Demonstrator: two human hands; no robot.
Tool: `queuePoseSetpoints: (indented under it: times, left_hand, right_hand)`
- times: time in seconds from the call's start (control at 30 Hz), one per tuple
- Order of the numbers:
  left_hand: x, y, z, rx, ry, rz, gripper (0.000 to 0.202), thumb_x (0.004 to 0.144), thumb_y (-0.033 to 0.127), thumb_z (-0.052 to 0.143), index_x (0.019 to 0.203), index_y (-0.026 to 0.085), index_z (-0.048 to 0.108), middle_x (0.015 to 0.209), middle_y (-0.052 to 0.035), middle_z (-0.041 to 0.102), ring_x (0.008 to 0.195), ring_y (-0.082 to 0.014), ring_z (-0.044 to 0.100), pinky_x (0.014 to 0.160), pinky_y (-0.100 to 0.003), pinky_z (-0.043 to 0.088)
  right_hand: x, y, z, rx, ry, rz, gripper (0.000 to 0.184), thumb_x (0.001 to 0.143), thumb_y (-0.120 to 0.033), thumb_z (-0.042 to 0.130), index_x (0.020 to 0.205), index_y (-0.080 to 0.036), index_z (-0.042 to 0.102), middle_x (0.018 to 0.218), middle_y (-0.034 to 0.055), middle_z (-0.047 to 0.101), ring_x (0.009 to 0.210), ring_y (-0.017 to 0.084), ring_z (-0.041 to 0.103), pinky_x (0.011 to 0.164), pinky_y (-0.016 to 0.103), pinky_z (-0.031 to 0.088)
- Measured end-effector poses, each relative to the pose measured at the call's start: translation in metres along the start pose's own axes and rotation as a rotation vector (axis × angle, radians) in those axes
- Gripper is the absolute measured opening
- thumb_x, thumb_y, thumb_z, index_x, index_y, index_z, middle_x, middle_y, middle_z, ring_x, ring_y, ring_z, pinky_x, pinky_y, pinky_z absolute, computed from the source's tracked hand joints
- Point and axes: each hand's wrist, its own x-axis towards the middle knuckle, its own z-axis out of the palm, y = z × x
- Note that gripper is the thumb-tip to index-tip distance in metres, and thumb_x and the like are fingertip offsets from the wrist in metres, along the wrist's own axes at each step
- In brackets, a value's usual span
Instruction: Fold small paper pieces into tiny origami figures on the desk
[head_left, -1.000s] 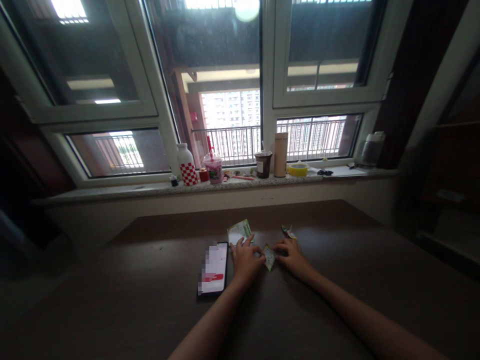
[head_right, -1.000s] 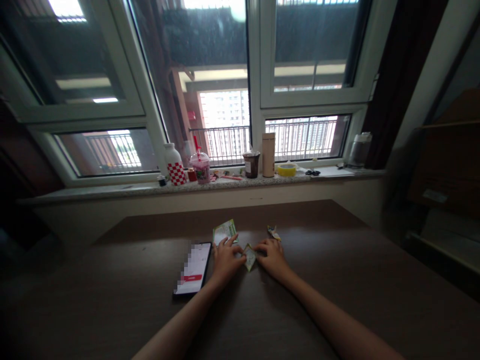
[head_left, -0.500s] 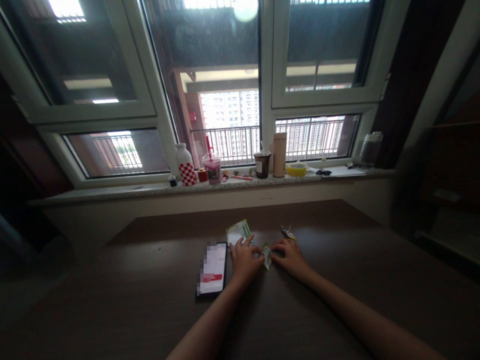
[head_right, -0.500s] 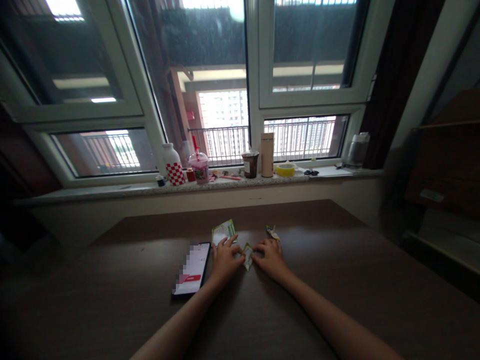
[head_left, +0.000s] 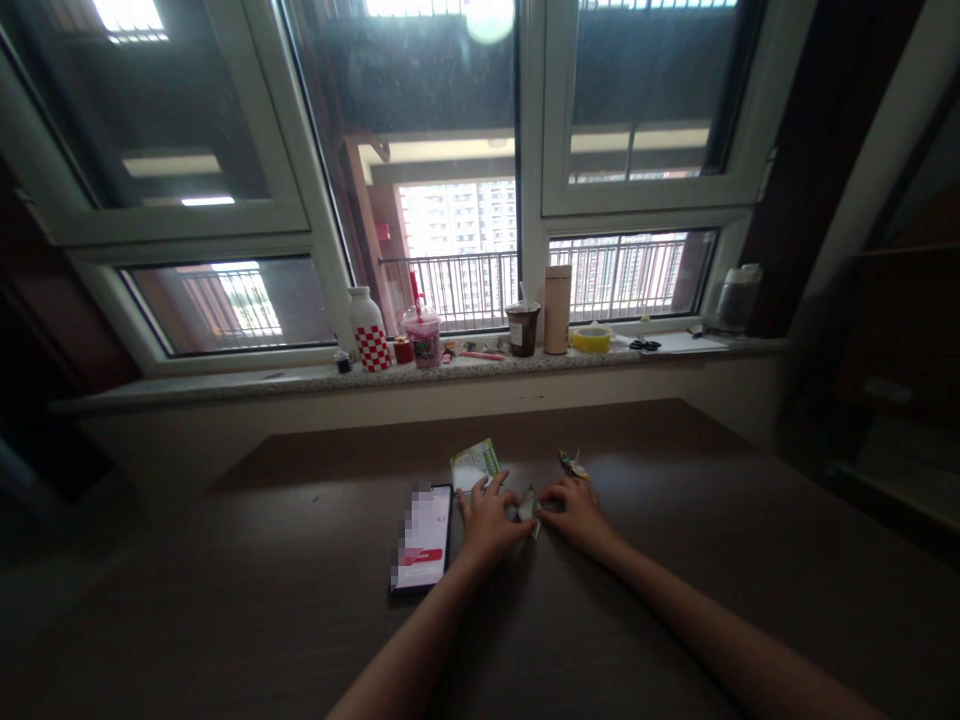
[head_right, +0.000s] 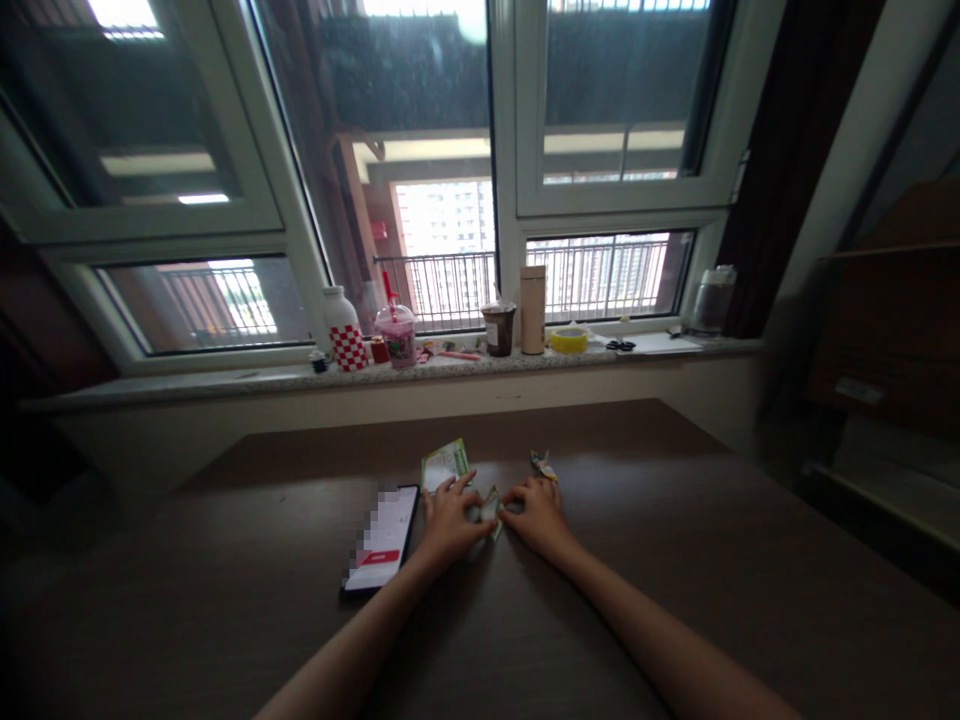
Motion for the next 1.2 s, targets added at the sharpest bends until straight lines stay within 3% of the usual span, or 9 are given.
queuePoseSetpoints:
  times: [0.37, 0.93, 1.2]
  left_hand:
    - [-0.001, 0.002, -0.002, 0.009, -0.018, -0.030, 0.027, 0.070, 0.045, 0.069, 0.090, 0.027, 0.069, 0.150, -0.0012, 0.042, 0.140, -0.0330, 0.026, 0.114, -0.063, 0.002]
    - [0.000, 0.000, 0.001, -0.012, -0.003, -0.023, 0.028, 0.067, 0.044, 0.071, 0.090, 0.028, 0.070, 0.146, -0.0028, 0.046, 0.139, -0.0334, 0.028, 0.113, -0.065, 0.000]
    - [0.000, -0.002, 0.002, -0.003, 0.013, -0.020, 0.027, 0.067, 0.044, 0.071, 0.089, 0.028, 0.070, 0.144, -0.0044, 0.048, 0.139, -0.0337, 0.029, 0.113, -0.066, -0.001]
  right_hand:
    - [0.003, 0.012, -0.004, 0.088, -0.067, -0.055, 0.019, 0.080, -0.036, 0.066, 0.090, -0.024, 0.077, 0.103, 0.0056, 0.069, 0.108, 0.025, 0.054, 0.099, 0.040, 0.035]
    - [0.003, -0.001, -0.002, -0.025, 0.022, -0.018, 0.014, 0.079, -0.035, 0.068, 0.077, -0.024, 0.076, 0.094, 0.0057, 0.068, 0.103, 0.026, 0.055, 0.093, 0.039, 0.037]
    - [0.000, -0.001, -0.008, 0.049, 0.021, -0.034, 0.011, 0.077, -0.031, 0.071, 0.082, -0.023, 0.077, 0.094, 0.0071, 0.069, 0.105, 0.026, 0.054, 0.093, 0.038, 0.038]
